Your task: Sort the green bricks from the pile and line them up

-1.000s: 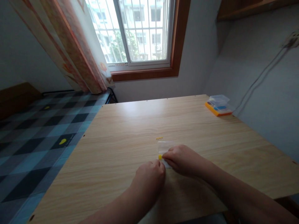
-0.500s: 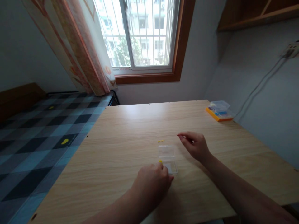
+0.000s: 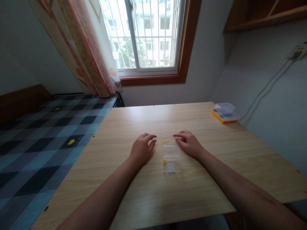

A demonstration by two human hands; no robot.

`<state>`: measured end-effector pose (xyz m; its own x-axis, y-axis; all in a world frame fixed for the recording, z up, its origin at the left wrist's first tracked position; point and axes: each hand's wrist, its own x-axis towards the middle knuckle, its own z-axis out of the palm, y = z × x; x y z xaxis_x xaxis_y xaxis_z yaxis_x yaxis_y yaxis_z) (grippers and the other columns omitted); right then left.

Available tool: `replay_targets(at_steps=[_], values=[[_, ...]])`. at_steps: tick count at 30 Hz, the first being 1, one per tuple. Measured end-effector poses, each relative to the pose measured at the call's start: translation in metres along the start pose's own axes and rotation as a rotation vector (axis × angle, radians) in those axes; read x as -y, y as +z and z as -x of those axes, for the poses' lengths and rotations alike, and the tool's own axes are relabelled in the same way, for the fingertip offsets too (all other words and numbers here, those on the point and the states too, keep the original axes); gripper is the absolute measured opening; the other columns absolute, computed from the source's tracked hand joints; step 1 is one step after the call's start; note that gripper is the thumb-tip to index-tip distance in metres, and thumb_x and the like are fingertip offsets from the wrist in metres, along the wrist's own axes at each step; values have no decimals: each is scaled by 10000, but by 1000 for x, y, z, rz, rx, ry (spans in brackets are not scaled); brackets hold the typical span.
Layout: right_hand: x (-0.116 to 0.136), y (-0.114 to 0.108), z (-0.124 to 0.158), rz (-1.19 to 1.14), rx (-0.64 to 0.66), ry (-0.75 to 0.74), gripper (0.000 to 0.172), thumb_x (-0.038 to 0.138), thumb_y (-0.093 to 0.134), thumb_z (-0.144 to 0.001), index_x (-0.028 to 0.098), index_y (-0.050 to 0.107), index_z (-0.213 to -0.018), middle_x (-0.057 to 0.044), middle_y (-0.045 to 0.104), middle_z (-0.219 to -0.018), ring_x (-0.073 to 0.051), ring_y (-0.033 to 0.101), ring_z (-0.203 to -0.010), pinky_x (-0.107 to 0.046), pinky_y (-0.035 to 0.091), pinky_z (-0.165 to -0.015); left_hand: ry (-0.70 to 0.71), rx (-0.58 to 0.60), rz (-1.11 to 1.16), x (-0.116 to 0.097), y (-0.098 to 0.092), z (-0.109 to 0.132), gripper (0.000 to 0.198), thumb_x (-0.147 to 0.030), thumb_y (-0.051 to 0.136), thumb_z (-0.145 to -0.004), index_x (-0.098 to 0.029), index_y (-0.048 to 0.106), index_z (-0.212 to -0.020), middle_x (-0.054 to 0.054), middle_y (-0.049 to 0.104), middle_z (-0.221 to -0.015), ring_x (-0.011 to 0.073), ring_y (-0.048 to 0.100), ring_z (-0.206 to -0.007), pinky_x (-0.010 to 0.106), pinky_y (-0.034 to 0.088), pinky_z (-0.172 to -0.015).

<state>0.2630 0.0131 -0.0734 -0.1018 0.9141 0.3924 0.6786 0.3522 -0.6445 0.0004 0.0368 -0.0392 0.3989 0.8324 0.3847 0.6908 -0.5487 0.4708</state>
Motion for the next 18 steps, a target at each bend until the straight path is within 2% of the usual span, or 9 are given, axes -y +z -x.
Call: replay_targets(at_steps=[3,6,15,18], values=[[-1,2,-1,11,44,-4,241,279,630,-892,184,784,-1051,-104,692,-1105,-224,601,-1075,-391,441,-1013,48,105,45,7,15,-3,267,-232,570,-904,-178,741,-1102,83,712,-1121,216,634,-1089,384,501,-1026],[-4,4,-4,4,74,10,224,294,662,-877,193,792,-1030,-108,685,-1166,-233,600,-1127,-409,427,-1046,32,125,50,10,23,-3,284,-238,598,-889,-166,750,-1118,101,687,-1239,231,614,-1167,411,474,-1085],[-6,20,-31,-135,162,16,202,295,731,-811,192,807,-967,-115,678,-1221,-222,631,-1124,-377,465,-1036,-9,145,68,11,27,-20,252,-304,723,-819,-200,798,-1036,107,702,-1246,265,630,-1189,415,469,-1095],[-6,20,-36,-204,153,36,252,351,678,-859,166,806,-974,-131,684,-1204,-216,646,-1095,-359,489,-1000,-38,174,157,9,26,-28,269,-329,721,-823,-188,798,-1039,112,693,-1273,255,652,-1162,388,487,-1074]])
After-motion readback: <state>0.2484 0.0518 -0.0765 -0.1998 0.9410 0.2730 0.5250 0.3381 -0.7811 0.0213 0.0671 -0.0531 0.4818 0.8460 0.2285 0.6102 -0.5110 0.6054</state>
